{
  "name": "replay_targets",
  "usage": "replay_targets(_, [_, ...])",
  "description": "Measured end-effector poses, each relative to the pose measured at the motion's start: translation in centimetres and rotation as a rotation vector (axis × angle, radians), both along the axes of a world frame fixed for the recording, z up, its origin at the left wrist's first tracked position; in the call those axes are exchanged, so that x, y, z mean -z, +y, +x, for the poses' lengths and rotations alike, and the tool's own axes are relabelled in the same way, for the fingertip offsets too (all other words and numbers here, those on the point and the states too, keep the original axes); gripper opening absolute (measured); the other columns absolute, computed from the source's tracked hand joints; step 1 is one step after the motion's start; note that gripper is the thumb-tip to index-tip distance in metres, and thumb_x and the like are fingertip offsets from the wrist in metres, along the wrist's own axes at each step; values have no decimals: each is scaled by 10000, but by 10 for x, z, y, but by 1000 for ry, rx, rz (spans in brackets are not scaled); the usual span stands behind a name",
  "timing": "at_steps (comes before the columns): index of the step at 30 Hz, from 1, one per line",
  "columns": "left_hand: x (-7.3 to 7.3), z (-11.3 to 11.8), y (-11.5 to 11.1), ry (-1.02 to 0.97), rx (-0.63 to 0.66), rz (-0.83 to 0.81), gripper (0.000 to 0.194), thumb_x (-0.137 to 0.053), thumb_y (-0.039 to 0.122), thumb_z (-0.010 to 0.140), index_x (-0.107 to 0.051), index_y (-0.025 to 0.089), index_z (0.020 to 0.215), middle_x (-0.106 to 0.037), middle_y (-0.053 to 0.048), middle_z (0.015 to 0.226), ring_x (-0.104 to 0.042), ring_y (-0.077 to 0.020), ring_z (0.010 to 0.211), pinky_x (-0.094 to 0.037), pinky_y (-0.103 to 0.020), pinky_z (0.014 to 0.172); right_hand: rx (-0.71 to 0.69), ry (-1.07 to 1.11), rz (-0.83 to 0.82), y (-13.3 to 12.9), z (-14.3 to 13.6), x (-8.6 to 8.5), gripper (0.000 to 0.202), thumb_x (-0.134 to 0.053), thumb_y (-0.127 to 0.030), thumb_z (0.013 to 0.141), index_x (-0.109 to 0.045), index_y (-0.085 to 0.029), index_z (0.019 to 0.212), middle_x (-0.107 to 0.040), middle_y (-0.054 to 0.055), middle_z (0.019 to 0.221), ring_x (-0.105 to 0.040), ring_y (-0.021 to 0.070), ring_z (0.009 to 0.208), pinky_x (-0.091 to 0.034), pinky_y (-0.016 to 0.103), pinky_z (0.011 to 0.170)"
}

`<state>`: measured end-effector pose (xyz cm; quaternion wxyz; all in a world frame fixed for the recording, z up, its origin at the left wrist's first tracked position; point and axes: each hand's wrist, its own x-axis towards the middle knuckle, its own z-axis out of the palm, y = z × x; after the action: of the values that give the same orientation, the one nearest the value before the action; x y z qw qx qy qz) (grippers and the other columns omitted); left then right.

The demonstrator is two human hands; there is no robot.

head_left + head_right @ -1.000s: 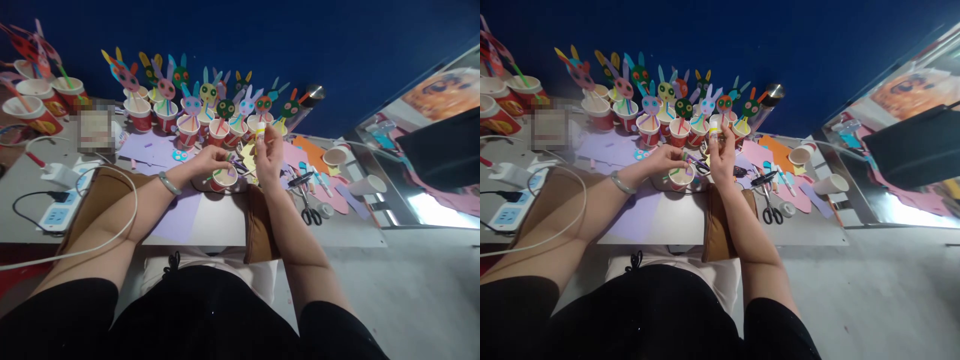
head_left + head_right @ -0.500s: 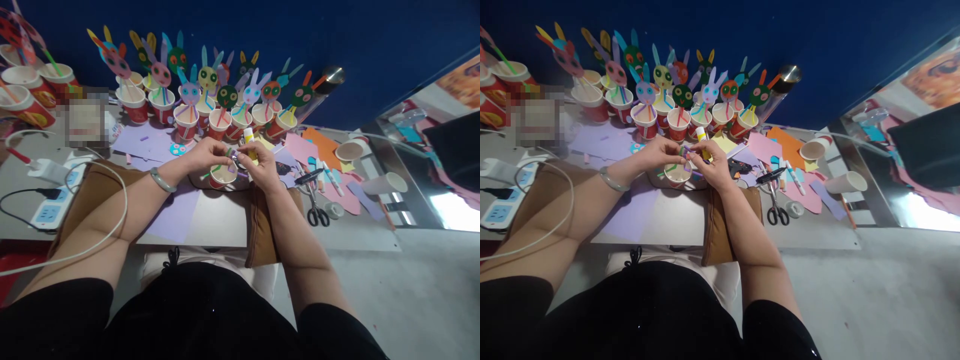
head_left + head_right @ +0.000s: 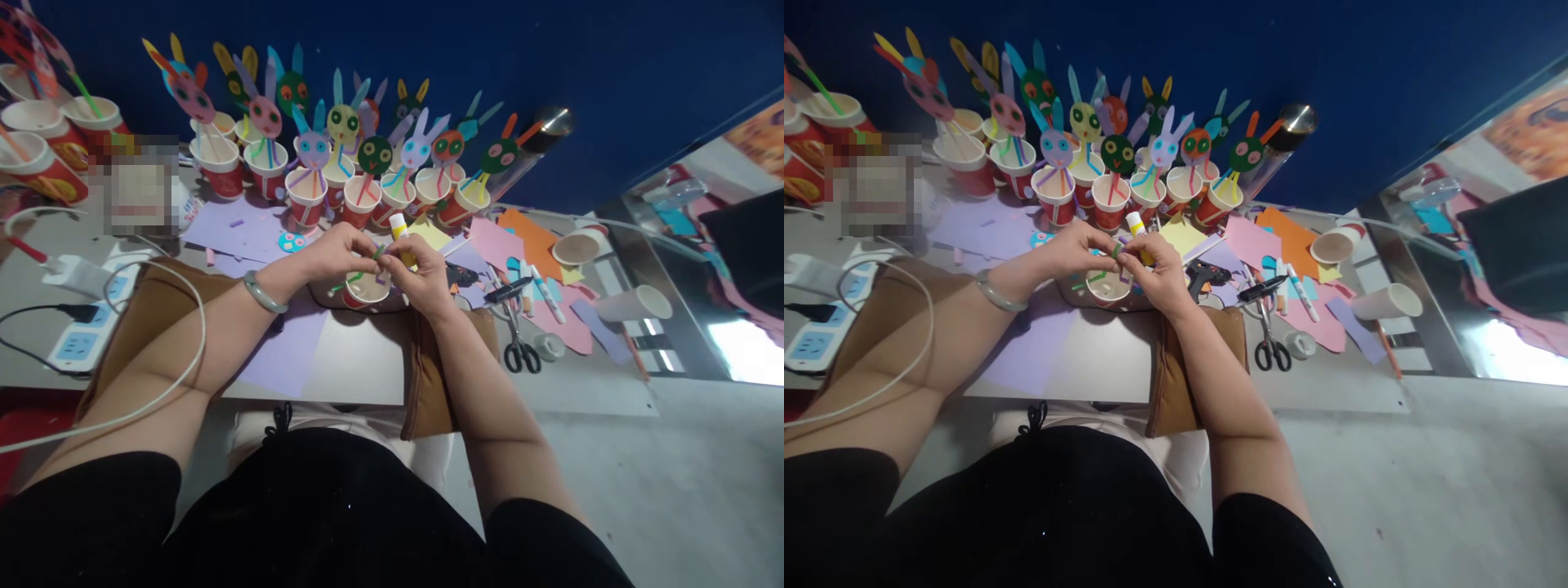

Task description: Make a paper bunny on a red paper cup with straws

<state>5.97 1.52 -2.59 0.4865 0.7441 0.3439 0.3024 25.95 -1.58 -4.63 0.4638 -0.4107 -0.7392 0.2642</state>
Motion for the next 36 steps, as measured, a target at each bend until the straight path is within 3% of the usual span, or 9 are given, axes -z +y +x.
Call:
replay_targets(5, [-3, -4, 3, 12, 42, 47, 218, -817, 341, 740, -823, 134, 808, -777, -48, 790, -699, -188, 814, -475, -256, 760, -4, 18, -5, 1, 1, 2, 436, -663, -672, 866, -667, -236, 866, -671, 38, 889, -627, 186, 852, -513, 361, 835])
replay_targets(13, [2, -5, 6, 0, -10, 104, 101, -794, 227, 717, -820, 145, 772, -777, -34, 783, -692, -178, 802, -485, -265, 784, 3, 28, -7, 0, -1, 3, 416, -673, -650, 869, -667, -234, 849, -680, 35, 887, -641, 188, 874, -514, 355, 854])
replay_targets(20, [7, -2, 7, -64, -25, 81, 118, -808, 234, 710, -828, 145, 785, -797, -53, 847, -726, -208, 866, -515, -277, 819, 16, 126, -49, 2, -3, 6, 386, -712, -613, 853, -662, -232, 813, -665, 19, 839, -636, 177, 837, -513, 348, 840])
replay_targets(27, [12, -1, 7, -103, 37, 28, 293, -820, 407, 739, -822, 122, 807, -778, -77, 819, -701, -194, 816, -516, -274, 749, 43, 140, -41, 4, -4, 8, 423, -724, -650, 826, -678, -230, 799, -663, 11, 818, -627, 162, 804, -512, 340, 812])
replay_targets(36, [17, 1, 6, -115, 43, 0, 240, -801, 342, 736, -811, 105, 774, -743, -60, 756, -638, -150, 728, -455, -248, 677, 17, 154, -42, 6, -4, 10, 406, -754, -630, 809, -706, -227, 800, -673, 10, 803, -639, 158, 785, -529, 347, 801])
